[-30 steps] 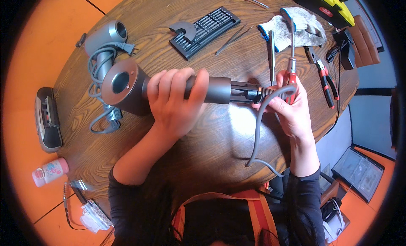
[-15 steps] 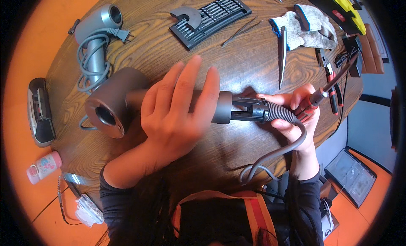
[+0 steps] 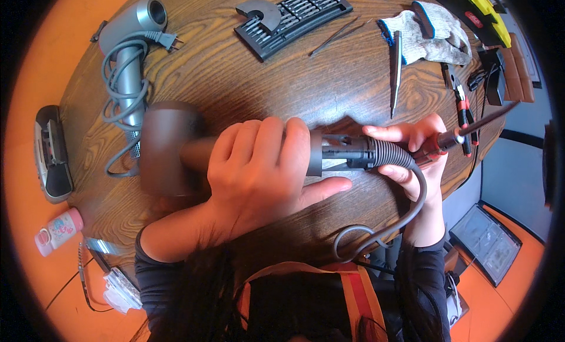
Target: The person uses a screwdriver to pry and unscrew the handle and nozzle sections of a hairdryer. They remove the outer casing and internal components, placing them on the table.
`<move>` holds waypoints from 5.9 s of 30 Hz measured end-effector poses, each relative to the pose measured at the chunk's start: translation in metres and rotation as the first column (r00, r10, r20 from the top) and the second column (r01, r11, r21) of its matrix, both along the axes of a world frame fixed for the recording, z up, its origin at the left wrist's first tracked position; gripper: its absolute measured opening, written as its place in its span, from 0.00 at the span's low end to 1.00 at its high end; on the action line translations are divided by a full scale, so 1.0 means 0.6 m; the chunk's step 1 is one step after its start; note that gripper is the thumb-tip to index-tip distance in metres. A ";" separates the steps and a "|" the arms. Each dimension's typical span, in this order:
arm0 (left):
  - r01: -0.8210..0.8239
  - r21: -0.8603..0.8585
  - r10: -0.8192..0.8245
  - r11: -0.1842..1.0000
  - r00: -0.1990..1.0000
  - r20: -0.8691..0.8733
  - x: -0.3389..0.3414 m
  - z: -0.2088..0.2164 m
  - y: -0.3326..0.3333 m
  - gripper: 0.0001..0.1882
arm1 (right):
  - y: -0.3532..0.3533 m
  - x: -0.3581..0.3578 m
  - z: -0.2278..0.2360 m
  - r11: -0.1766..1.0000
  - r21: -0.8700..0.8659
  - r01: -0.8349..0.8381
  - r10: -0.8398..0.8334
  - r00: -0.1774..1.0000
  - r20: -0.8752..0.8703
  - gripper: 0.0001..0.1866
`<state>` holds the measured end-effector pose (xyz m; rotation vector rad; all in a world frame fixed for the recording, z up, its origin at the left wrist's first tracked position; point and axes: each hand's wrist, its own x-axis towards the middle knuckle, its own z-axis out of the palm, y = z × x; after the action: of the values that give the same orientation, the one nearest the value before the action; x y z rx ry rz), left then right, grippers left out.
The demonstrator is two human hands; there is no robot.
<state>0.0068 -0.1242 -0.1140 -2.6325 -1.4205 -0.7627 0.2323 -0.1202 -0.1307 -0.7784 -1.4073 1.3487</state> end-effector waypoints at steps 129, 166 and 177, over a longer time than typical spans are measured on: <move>0.143 0.008 -0.140 0.990 0.955 0.263 0.036 -0.072 0.007 0.23 | -0.006 0.032 0.115 0.745 0.185 -0.642 -0.202 0.047 0.978 0.34; 0.121 0.002 -0.118 0.993 0.964 0.239 0.032 -0.070 0.001 0.20 | -0.009 0.053 0.063 0.807 0.560 0.187 -0.418 0.851 0.318 0.36; 0.055 0.060 -0.069 0.997 0.965 0.254 0.035 -0.075 0.000 0.07 | 0.022 -0.010 0.052 0.977 0.055 0.208 -0.210 0.977 0.033 0.28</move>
<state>0.0280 -0.1240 -0.1589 -2.6262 -1.3535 -1.1674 0.2263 -0.1069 -0.0993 -0.8964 -1.3446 1.1367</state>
